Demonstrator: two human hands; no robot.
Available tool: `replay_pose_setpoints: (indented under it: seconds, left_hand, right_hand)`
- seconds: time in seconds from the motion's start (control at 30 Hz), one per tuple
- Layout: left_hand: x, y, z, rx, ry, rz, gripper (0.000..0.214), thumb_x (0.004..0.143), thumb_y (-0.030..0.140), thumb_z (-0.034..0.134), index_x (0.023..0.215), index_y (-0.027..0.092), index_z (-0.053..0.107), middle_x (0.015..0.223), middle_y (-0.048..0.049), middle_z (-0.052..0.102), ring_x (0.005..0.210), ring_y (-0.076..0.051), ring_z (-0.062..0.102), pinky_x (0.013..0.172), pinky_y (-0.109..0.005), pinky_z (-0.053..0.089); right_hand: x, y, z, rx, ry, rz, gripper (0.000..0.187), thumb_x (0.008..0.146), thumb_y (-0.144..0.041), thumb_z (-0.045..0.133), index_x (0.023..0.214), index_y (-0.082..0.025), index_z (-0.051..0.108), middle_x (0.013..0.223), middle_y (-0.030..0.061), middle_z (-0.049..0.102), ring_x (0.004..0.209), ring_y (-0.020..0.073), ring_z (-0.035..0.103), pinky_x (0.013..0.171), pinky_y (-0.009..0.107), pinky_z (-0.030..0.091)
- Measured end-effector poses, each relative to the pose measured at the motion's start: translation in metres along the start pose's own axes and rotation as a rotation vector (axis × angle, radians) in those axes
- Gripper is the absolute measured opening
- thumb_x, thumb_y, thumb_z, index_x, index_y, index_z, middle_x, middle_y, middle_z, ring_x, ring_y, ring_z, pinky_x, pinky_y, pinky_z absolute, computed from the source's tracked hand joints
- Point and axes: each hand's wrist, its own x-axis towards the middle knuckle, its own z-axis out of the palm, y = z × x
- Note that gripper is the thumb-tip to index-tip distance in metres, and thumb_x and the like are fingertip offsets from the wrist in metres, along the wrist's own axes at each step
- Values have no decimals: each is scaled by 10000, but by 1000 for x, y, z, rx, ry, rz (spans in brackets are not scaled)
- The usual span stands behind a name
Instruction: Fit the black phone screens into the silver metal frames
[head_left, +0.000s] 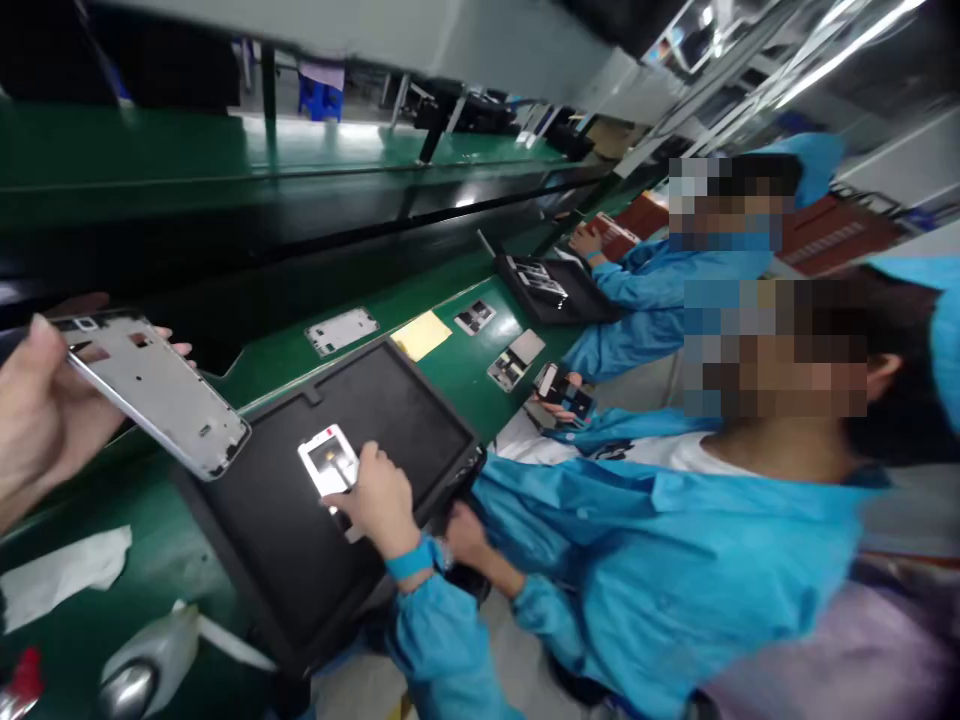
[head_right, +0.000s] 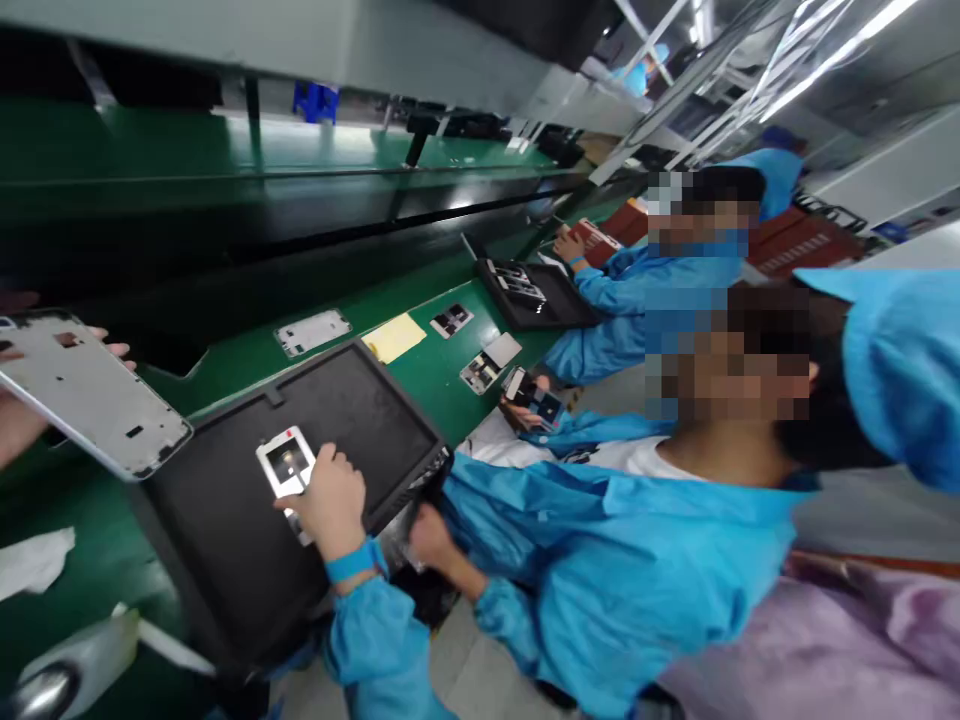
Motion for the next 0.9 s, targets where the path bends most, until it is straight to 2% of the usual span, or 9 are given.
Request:
replay_pose_setpoints:
  seconds: [0.1,0.2,0.27,0.37,0.47,0.53,0.67,0.8,0.9]
  left_hand:
    - [-33,7,-35,-124,-28,-82,699,983,792,475,1191,169,714,1139,-126,756,1149,-412,703,979,-830,484]
    - [-70,11,-70,-258,-39,-298,694,1049,716,306,1350,219,686,1154,-158,770,892,-331,765,719,-604,665]
    - [-98,12,-93,-315,-104,-488,692,1033,703,285,1353,255,704,1148,-163,779,708,-302,752,535,-479,649]
    - [-141,8,-127,-399,-427,-682,677,930,772,444,1350,316,716,1021,-146,799,630,-319,742,527,-459,632]
    - [-176,-1,-162,-490,-748,-705,685,876,803,559,1396,375,683,878,-105,794,666,-311,766,660,-425,647]
    - [-190,-6,-185,-528,-831,-660,707,869,822,580,1424,391,662,868,-100,795,697,-300,777,684,-400,642]
    - [-201,-14,-224,-485,-785,-461,722,882,827,577,1433,371,674,998,-116,807,788,-298,789,740,-411,656]
    - [-202,-19,-242,-315,-684,-69,620,960,788,473,1433,444,676,1381,-73,721,1127,-341,754,978,-484,631]
    - [-197,-26,-244,-100,-653,310,600,1003,719,455,1494,423,636,1652,-32,492,1527,-366,456,1207,-505,481]
  right_hand:
    - [-7,6,3,320,118,4,460,681,-361,919,954,-233,572,791,7,670,771,253,673,727,344,503]
    - [-31,-9,-4,565,261,-52,374,761,-474,810,886,-239,547,769,-8,652,746,215,645,711,319,508]
    - [-62,-39,-4,631,350,-97,377,862,-578,679,921,-233,541,767,-6,632,712,190,627,670,300,511]
    - [-115,-105,12,721,417,-193,402,971,-637,518,974,-236,536,717,-36,577,613,155,587,584,267,493]
    - [-162,-172,36,814,428,-345,345,1019,-571,536,1022,-228,577,814,-3,666,711,166,666,669,277,548]
    - [-185,-205,49,846,465,-420,292,1031,-503,576,1108,-222,600,975,43,740,877,193,729,790,302,584]
    - [-210,-246,62,834,571,-509,350,1064,-427,554,1345,-218,557,1293,126,727,1197,235,717,1025,393,581]
    - [-215,-276,74,944,700,-558,448,1047,-421,597,1433,-211,512,1435,168,658,1336,260,660,1138,468,544]
    - [-213,-295,82,1037,768,-553,387,1029,-451,625,1316,-198,566,1377,175,687,1300,259,683,1134,473,548]
